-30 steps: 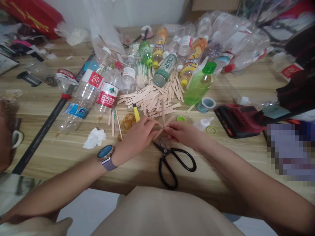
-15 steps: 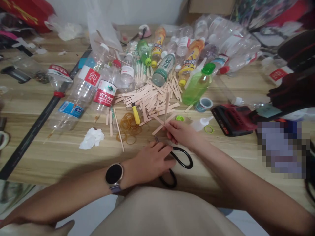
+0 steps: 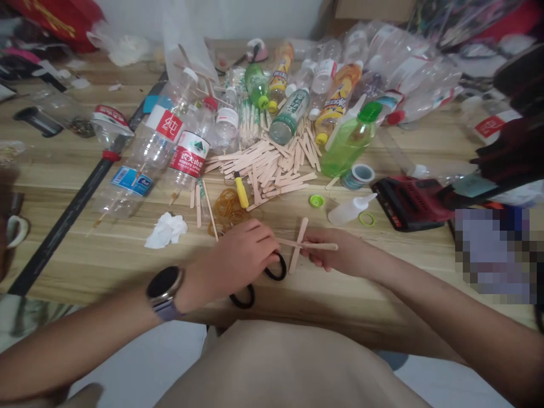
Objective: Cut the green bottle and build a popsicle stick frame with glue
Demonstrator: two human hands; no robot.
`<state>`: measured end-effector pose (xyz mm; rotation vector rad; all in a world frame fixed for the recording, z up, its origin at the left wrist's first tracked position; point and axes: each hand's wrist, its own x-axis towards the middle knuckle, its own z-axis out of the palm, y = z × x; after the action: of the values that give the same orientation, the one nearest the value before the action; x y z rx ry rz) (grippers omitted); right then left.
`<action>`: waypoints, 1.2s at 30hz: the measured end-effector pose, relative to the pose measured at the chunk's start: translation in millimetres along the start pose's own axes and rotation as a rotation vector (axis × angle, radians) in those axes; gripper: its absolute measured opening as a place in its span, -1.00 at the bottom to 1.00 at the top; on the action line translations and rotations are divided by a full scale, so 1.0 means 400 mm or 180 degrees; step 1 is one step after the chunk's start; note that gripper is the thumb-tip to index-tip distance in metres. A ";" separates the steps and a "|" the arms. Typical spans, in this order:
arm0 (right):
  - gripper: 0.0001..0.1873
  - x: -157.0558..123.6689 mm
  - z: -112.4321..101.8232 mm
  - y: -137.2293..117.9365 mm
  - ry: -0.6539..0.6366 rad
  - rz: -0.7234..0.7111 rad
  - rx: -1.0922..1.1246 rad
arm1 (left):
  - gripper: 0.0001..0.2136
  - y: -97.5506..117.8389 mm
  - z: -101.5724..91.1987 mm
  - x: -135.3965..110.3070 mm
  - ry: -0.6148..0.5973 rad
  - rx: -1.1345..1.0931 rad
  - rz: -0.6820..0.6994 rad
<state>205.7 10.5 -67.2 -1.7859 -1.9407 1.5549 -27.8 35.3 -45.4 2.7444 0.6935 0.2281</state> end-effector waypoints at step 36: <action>-0.80 -0.058 0.112 0.090 0.2281 -0.1162 -0.1532 | -0.81 -0.051 0.105 0.161 -0.0567 -0.0771 0.0481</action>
<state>209.3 -41.5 -101.1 -1.6505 -2.1469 0.2716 28.8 73.1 -86.5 2.5460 0.3844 0.0911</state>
